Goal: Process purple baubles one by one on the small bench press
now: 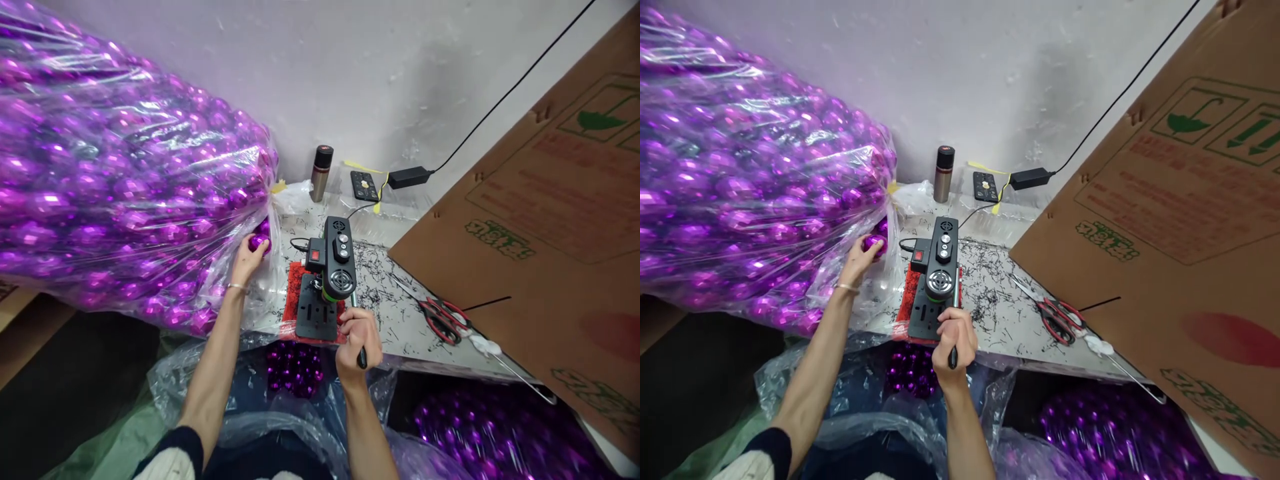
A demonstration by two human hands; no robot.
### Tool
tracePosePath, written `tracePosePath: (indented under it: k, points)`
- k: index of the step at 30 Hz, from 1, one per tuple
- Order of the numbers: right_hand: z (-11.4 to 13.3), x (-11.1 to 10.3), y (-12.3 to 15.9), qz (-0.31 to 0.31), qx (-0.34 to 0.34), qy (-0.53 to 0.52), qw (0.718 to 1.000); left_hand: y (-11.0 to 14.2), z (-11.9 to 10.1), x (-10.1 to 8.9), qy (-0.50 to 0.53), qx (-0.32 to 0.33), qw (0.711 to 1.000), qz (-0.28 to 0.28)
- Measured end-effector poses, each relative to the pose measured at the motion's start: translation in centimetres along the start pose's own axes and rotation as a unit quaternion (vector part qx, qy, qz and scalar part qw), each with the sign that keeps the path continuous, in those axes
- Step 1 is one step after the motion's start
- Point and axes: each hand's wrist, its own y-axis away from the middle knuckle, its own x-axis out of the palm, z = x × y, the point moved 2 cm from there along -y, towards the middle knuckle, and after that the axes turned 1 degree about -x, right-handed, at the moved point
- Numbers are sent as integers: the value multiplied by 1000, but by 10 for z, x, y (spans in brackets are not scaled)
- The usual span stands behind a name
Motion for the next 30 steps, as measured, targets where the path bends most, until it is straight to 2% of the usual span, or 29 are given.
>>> tracePosePath:
  k: [2,4,7,10,15,19,22,25,30]
  points:
    - [2,0,-2,-3,1,-4,1000,35,5,-3,182,-34,981,60]
    - [4,0,-5,-5,3,-4,1000,72,13,2,299,-86,942,123]
    - [6,0,-8,-3,1,-1,1000,114,31,20,342,-165,910,168]
    - [7,0,-10,0,-8,-1,1000,130,49,38,300,-179,922,168]
    - [7,-1,-11,9,-18,8,1000,133,63,55,189,-76,965,165]
    - [6,-2,-9,13,-16,12,1000,137,65,55,17,52,986,156]
    - [5,-3,-7,15,-16,13,1000,141,64,53,-88,145,974,150]
    - [4,-4,-6,20,-14,16,1000,145,60,52,-128,218,954,162]
    - [4,-5,-5,26,-13,20,999,151,60,59,-155,279,935,155]
